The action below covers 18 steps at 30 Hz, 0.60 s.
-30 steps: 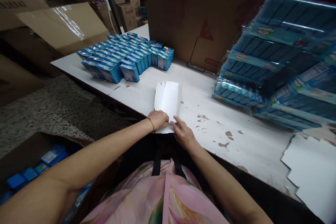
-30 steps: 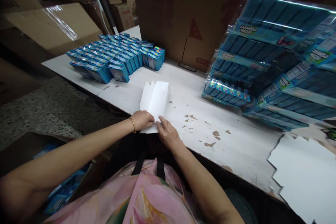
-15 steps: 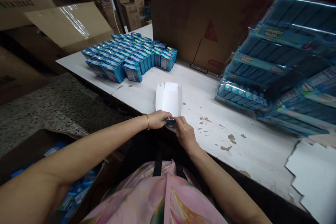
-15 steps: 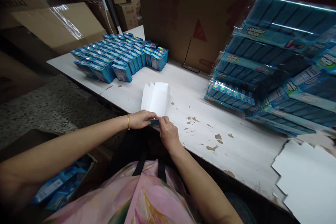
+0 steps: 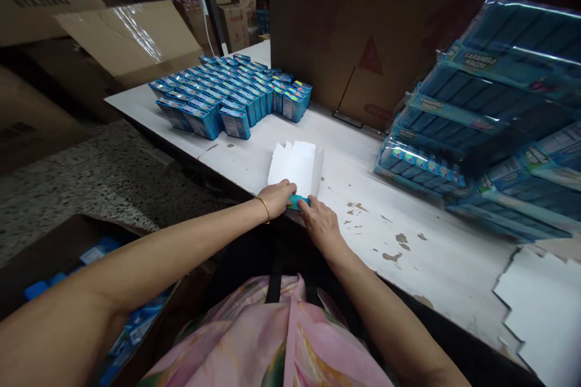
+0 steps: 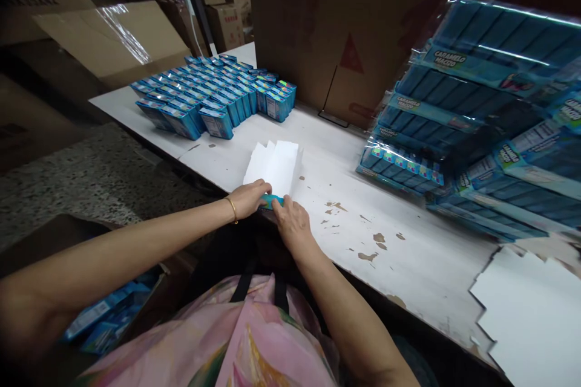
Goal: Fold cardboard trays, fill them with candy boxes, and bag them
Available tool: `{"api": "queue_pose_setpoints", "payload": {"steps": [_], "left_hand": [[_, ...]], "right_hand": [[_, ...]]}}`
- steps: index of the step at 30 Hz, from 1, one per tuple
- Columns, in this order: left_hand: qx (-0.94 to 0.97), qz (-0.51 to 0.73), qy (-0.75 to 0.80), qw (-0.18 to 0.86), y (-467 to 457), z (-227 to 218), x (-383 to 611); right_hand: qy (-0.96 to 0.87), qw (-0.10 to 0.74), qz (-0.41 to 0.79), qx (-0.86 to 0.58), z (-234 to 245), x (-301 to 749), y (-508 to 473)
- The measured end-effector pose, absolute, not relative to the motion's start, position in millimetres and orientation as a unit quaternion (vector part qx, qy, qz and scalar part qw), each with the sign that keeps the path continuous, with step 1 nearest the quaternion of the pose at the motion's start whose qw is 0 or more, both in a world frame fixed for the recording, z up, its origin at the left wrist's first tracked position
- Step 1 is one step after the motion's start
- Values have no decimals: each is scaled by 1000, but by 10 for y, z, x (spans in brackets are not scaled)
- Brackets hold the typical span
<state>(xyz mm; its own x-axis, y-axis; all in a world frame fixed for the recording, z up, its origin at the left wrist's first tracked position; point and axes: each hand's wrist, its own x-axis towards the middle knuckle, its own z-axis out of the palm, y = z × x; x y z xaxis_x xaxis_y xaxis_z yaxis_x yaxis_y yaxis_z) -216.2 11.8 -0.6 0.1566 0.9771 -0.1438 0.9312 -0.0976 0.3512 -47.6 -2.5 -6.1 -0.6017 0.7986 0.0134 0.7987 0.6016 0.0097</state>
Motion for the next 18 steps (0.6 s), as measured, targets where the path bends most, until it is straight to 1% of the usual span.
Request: {"api": "queue_pose_setpoints", "payload": {"steps": [4, 10, 15, 18], "left_hand": [[730, 178, 633, 186, 28, -30, -2162], [752, 350, 546, 121, -124, 17, -2096], [714, 402, 560, 125, -248, -84, -2228], [750, 367, 539, 111, -267, -155, -2288]], "right_hand": [[-900, -5, 10, -436, -36, -482, 0], [-899, 36, 32, -435, -35, -561, -12], [-906, 32, 22, -421, -58, -608, -3], [-907, 9, 10, -420, -99, -631, 15]]}}
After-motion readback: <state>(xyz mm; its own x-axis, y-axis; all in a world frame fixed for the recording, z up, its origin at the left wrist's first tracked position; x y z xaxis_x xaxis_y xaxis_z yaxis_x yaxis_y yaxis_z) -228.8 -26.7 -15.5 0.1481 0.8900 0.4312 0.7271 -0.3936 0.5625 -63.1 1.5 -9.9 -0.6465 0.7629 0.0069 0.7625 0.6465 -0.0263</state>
